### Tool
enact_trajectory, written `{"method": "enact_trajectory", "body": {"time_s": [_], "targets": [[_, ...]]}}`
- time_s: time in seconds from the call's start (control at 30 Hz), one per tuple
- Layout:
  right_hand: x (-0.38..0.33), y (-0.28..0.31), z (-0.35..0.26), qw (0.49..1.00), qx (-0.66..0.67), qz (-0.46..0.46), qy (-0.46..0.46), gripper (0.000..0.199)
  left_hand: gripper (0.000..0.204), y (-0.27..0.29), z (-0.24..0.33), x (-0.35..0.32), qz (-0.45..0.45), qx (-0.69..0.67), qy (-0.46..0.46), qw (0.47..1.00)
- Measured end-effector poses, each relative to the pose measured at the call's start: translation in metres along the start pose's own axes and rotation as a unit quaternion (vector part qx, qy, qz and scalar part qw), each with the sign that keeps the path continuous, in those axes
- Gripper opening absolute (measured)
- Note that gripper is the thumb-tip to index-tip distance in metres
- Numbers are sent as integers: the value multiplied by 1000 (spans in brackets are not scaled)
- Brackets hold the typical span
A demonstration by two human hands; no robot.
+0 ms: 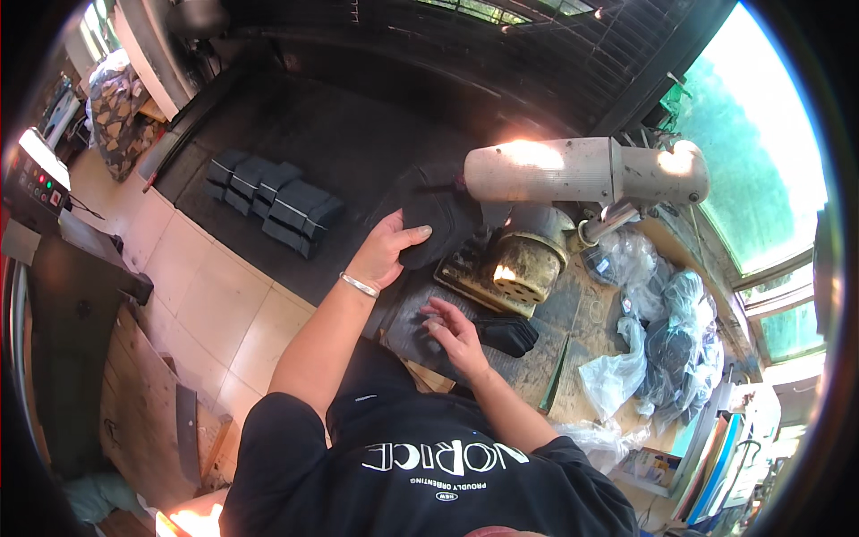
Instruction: Manually feed and shape black leather shoe components through a leather thinning or finishing machine.
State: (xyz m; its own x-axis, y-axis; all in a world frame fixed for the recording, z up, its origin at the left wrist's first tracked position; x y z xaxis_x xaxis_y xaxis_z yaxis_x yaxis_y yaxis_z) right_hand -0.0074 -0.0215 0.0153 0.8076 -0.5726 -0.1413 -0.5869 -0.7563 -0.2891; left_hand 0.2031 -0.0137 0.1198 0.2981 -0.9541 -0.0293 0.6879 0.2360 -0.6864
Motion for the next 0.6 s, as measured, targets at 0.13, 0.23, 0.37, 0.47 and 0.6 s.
{"method": "enact_trajectory", "body": {"time_s": [0.13,0.23,0.37,0.47,0.6], "targets": [[9,-4,-27,999,48,10,21,54,47,8,-9,-9,-31,-3,10,999],[33,-6,-58,989,71,12,132,61,45,15,-15,-11,-49,-2,-3,999],[63,-9,-84,989,24,37,139,62,44,14,-5,-1,-30,-2,-20,999],[65,-18,-99,988,19,24,151,61,45,13,6,3,-31,3,-25,999],[61,-18,-89,988,16,19,154,60,46,14,5,-3,-32,7,-27,999]]}}
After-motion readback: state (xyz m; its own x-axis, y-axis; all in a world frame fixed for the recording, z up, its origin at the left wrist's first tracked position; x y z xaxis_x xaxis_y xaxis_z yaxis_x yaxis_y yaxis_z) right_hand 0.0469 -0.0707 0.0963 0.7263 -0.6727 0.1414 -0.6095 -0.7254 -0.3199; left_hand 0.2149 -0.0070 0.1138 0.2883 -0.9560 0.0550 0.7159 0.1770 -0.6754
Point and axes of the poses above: each hand's wrist, its own x-axis towards the middle knuckle, its own y-axis out of the back of the hand, z = x × y, the point moved 1 cm from there along x, towards the middle knuckle, and after that the axes turned 2 degrees about -y, right-handed, at the moved point
